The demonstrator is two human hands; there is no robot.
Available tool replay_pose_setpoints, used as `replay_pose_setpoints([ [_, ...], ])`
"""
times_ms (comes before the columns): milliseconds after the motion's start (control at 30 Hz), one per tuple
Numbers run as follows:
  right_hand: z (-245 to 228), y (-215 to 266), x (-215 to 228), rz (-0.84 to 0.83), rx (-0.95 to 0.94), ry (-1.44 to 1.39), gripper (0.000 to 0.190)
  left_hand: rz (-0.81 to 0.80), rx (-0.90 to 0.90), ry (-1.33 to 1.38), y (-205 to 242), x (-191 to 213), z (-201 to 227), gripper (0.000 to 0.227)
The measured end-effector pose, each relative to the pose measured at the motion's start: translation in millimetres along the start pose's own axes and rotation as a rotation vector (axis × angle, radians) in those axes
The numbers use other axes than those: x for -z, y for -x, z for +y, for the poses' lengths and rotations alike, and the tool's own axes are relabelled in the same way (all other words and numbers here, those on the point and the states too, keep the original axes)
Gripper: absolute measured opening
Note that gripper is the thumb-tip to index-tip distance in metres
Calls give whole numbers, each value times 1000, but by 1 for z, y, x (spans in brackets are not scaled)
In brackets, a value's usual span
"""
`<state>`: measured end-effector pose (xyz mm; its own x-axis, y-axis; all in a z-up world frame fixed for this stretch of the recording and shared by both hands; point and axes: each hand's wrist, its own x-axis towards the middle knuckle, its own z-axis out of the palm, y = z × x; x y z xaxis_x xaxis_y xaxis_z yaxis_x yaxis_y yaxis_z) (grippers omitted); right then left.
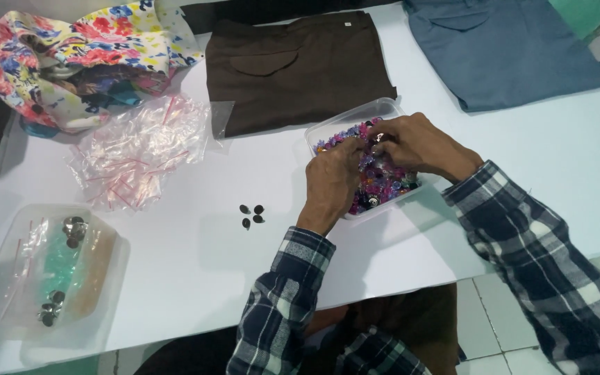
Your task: The person sorts small dark buttons from a container of colorful buttons and places them into small clear plastic bags. The person repeats this process multiple times, filling several bags with the sorted buttons.
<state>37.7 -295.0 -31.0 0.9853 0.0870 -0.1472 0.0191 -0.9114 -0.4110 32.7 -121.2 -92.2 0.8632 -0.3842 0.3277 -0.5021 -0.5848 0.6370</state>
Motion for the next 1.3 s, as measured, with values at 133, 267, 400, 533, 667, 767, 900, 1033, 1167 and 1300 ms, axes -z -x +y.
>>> replay_pose_setpoints([
  [133, -36, 28, 19, -104, -8, 240, 25, -23, 8, 8, -1, -2, -2, 21],
  [267, -4, 16, -9, -201, 54, 575, 19, -36, 13, -5, -2, -2, -2, 22],
  [400, 16, 2, -29, -160, 136, 683, 15, -71, 38, 4, -3, -4, -5, 23],
  [533, 1, 11, -16, -213, 145, 698, 11, -27, 25, -16, -3, -6, -7, 21],
  [667, -21, 31, 15, -135, 81, 298, 20, 2, 28, 39, 0, 2, 0, 21],
  [767, -23, 47, 24, 3, 51, -239, 23, 25, 53, 186, 0, 6, 0, 19],
  [900, -18, 56, 13, 158, 32, -863, 27, 22, 134, 548, -4, 20, 9, 20],
  [1033, -17, 54, 6, 201, 10, -1035, 27, -18, 204, 687, -12, 16, 4, 20],
  [1167, -13, 46, 0, 219, -30, -1079, 27, -34, 213, 729, -12, 22, 6, 22],
  [1300, -35, 55, 0, 278, 24, -1062, 24, 53, 118, 801, -7, 18, 4, 19],
])
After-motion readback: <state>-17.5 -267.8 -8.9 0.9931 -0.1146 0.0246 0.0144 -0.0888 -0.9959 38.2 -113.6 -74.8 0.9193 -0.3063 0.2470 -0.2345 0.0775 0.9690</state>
